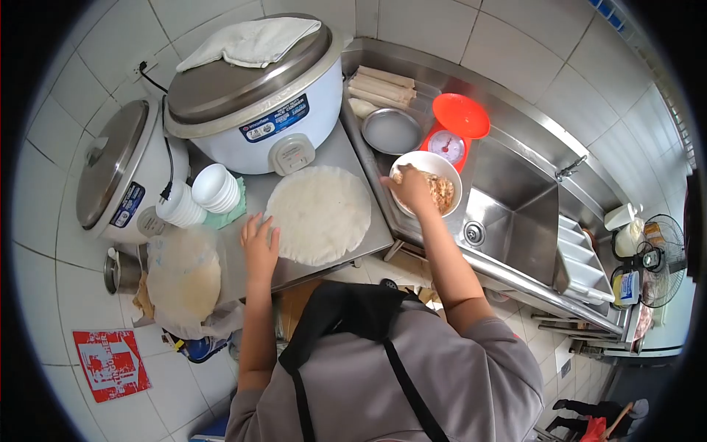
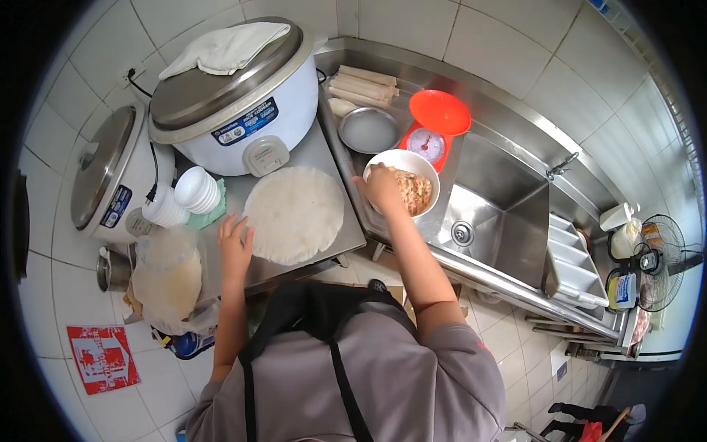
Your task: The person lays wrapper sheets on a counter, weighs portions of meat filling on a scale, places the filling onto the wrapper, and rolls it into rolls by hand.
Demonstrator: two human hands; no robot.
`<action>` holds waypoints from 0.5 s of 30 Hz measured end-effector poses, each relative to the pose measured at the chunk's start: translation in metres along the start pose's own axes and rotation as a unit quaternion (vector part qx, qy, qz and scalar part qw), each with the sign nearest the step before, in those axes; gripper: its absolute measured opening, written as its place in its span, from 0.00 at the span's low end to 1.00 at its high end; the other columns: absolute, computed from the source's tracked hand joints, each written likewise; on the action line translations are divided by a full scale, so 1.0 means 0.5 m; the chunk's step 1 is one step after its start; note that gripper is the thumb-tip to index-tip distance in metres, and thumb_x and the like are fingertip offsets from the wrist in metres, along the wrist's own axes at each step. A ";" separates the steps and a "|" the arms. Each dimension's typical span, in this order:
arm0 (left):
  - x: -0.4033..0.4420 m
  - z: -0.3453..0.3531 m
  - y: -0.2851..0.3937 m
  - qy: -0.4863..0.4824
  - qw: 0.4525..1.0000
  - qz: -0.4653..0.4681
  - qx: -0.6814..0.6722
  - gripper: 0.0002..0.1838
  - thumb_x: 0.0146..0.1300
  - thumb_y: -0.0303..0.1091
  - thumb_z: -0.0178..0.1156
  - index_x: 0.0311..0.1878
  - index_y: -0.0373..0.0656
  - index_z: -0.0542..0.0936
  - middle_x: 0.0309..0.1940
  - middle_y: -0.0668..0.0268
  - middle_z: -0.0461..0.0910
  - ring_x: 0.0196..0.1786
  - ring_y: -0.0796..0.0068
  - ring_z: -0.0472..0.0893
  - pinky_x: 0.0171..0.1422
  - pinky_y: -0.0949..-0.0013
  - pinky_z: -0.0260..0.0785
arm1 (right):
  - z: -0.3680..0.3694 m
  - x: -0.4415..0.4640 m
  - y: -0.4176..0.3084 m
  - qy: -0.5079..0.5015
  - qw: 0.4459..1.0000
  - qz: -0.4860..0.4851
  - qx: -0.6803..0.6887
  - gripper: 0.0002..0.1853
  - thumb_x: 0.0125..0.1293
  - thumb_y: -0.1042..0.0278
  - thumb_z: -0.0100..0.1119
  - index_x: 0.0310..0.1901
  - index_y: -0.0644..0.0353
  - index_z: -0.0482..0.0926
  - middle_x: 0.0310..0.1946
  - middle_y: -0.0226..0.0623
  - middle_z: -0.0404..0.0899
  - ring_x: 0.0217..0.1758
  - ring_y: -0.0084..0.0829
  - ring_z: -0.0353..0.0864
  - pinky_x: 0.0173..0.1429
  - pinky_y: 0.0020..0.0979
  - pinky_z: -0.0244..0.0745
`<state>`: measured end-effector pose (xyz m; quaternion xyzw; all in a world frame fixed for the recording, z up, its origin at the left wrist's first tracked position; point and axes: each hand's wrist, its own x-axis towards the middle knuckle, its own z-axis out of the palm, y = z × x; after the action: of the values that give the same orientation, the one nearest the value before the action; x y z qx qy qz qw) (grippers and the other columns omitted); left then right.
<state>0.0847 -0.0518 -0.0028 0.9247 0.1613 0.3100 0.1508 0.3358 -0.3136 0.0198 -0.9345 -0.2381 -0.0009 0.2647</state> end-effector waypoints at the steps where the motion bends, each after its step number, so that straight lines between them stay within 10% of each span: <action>1: -0.011 0.000 0.016 0.025 0.999 -0.016 -0.032 0.13 0.57 0.33 0.59 0.44 0.41 0.80 0.49 0.57 0.74 0.57 0.55 0.68 0.62 0.54 0.57 | -0.027 0.014 0.016 -0.096 0.992 0.076 0.002 0.37 0.50 0.38 0.64 0.51 0.66 0.76 0.52 0.55 0.74 0.57 0.49 0.73 0.59 0.39 0.68; 4: -0.054 0.011 0.032 0.074 0.995 -0.035 -0.061 0.11 0.57 0.30 0.57 0.43 0.40 0.80 0.47 0.57 0.74 0.54 0.56 0.70 0.60 0.56 0.59 | -0.046 0.034 0.028 -0.292 0.954 0.069 0.024 0.42 0.47 0.35 0.65 0.54 0.66 0.74 0.52 0.56 0.74 0.56 0.49 0.74 0.60 0.39 0.67; 9: -0.082 0.027 0.036 0.122 0.990 -0.012 -0.064 0.09 0.57 0.27 0.55 0.40 0.40 0.79 0.43 0.59 0.74 0.51 0.57 0.71 0.62 0.54 0.58 | 0.014 0.077 0.074 -0.322 0.921 0.150 0.158 0.36 0.45 0.51 0.74 0.50 0.69 0.73 0.37 0.46 0.80 0.42 0.40 0.80 0.39 0.38 0.81; 15: -0.088 0.033 0.036 0.147 0.988 0.009 -0.049 0.09 0.55 0.30 0.54 0.39 0.41 0.78 0.41 0.61 0.74 0.50 0.57 0.71 0.64 0.50 0.55 | 0.031 0.086 0.088 -0.338 0.880 0.216 0.256 0.28 0.46 0.60 0.75 0.45 0.66 0.73 0.33 0.42 0.76 0.36 0.32 0.77 0.29 0.33 0.74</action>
<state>0.0653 -0.0880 -0.0314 0.8619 0.1580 0.4518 0.1674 0.3916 -0.3199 -0.0096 -0.8057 -0.0973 0.4330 0.3923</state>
